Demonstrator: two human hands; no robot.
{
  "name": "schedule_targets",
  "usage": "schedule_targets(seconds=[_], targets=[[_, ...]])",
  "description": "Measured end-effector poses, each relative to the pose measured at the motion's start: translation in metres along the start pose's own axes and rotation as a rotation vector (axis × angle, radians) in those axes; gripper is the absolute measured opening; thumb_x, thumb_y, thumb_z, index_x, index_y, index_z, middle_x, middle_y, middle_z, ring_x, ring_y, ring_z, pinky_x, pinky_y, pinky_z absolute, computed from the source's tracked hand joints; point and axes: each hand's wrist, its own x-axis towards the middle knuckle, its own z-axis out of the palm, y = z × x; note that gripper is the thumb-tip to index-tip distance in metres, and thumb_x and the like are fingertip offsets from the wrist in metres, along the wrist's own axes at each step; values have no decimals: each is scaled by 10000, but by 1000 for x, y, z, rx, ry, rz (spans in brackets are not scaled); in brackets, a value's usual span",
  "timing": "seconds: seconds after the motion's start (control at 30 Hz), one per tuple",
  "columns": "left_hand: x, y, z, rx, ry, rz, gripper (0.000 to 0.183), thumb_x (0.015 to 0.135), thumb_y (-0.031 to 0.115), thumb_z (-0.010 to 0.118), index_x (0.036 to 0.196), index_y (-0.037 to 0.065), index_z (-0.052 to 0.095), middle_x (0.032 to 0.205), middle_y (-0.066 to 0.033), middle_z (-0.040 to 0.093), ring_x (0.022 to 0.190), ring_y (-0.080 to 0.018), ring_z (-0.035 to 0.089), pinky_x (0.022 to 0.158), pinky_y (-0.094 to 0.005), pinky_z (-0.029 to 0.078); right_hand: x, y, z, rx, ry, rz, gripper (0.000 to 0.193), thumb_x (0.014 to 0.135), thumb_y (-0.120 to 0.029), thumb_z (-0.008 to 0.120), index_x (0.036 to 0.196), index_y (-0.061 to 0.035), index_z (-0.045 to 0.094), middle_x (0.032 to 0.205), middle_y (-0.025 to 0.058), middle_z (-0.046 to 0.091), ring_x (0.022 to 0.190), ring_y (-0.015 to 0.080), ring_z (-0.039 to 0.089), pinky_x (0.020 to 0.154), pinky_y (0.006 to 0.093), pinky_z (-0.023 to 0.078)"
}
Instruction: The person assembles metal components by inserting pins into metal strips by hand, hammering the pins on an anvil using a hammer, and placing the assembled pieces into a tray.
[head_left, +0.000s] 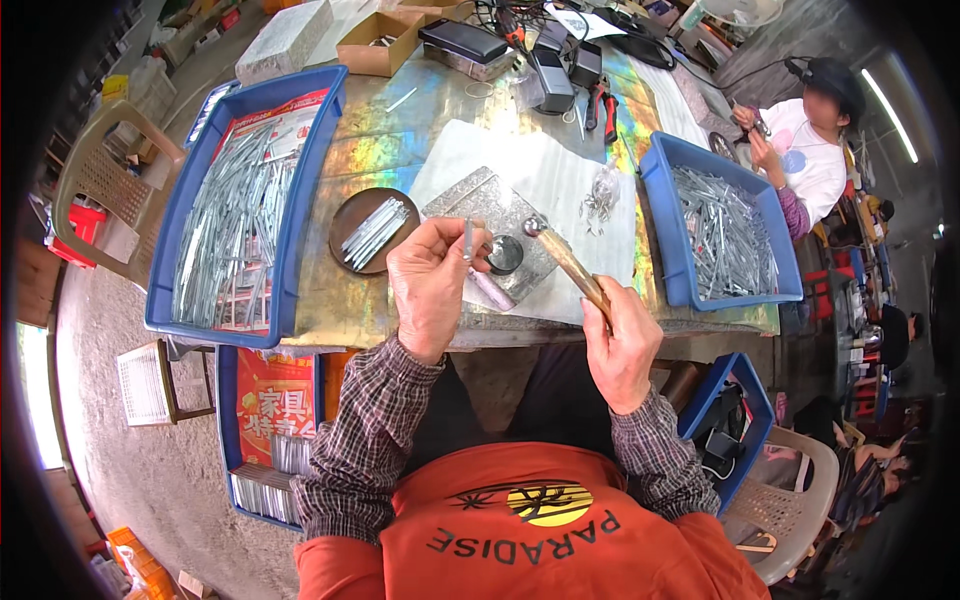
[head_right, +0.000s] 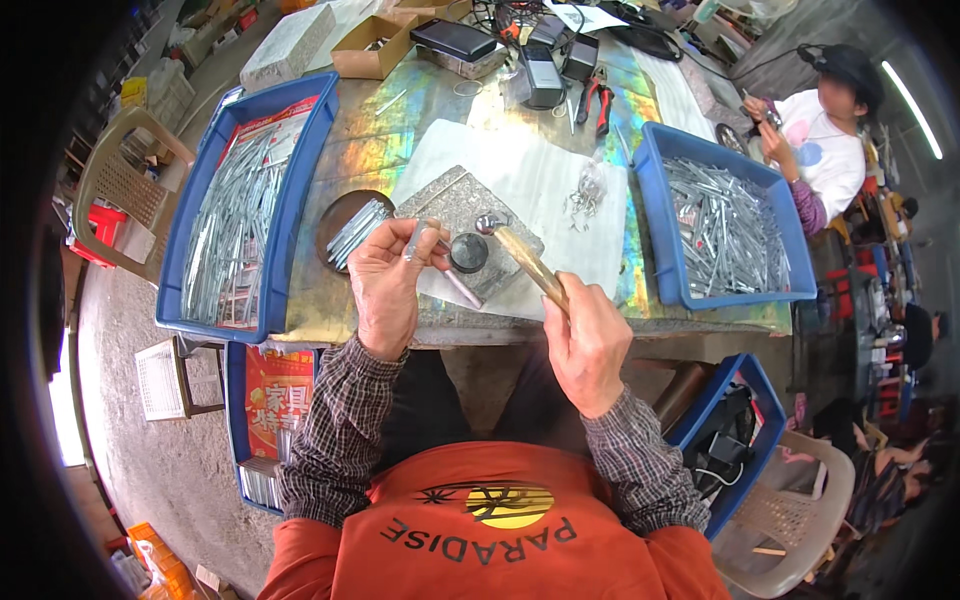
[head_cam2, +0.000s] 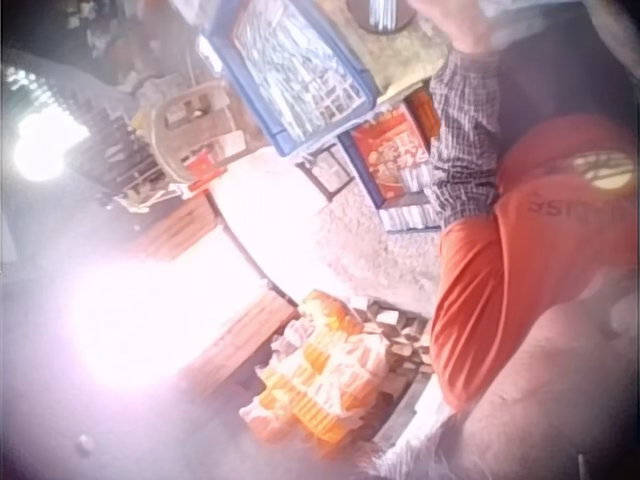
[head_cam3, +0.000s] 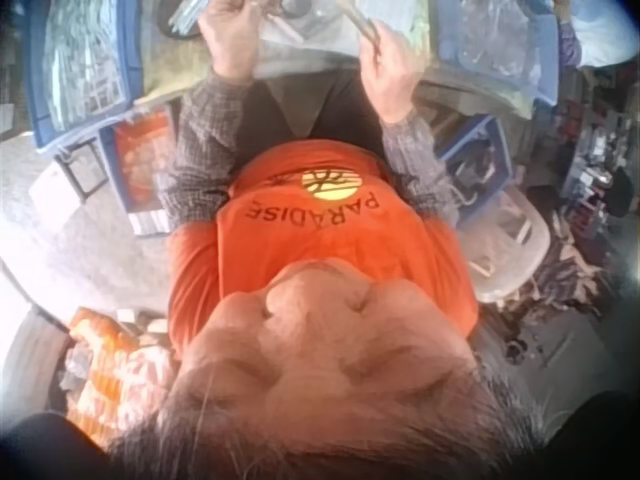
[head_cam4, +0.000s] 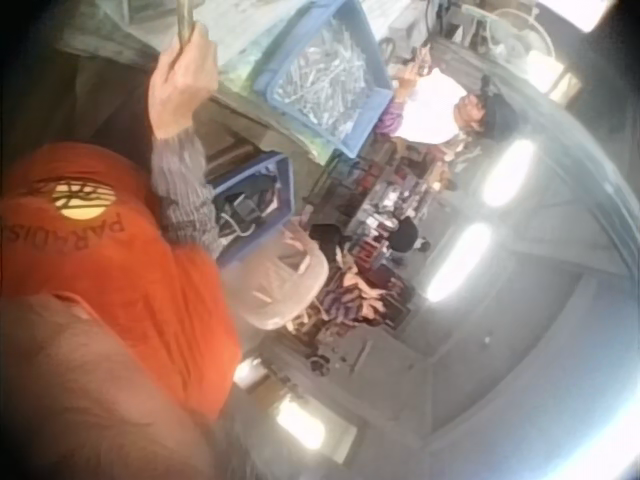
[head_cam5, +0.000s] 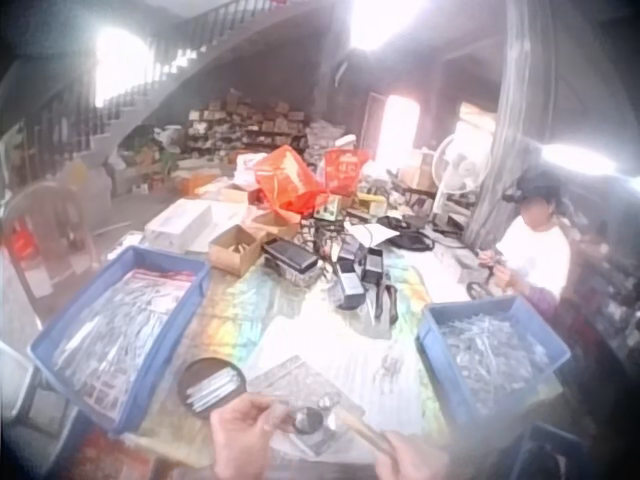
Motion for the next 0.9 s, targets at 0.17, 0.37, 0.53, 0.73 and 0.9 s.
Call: schedule_targets(seconds=[0.17,0.37,0.53,0.73,0.9], targets=[[-4,1,-7,-111,-7,-66,125,887,58,623,935,-55,598,865,-132,647,719,-140,604,639,-256,518,-2,10,22,-110,44,-48,352,738,18,654,1078,-8,567,778,134,537,700,307,539,603,403,432],[-10,4,-14,-76,33,-88,115,887,35,615,935,-66,588,845,-116,657,698,-126,610,637,-231,514,-9,10,40,-121,32,5,411,736,59,621,1134,-19,553,894,156,559,802,333,562,694,409,455],[-20,3,-20,57,-2,-40,109,877,9,608,962,-59,601,857,-114,663,691,-118,599,637,-234,501,-6,5,37,-110,39,-48,455,706,47,632,1147,-10,537,928,155,551,833,331,542,691,409,462],[-43,6,-6,288,-50,-13,97,842,-33,610,936,-42,632,830,-73,669,680,-92,602,619,-211,488,12,-35,15,119,-78,-256,512,675,-56,740,1160,-8,583,950,139,562,834,305,558,691,394,477],[-53,10,2,510,-139,160,239,771,-61,631,1002,1,622,769,-104,654,678,-142,652,620,-263,518,11,-45,25,248,-32,-401,383,648,8,744,1017,4,641,903,120,587,728,280,587,594,342,487]])
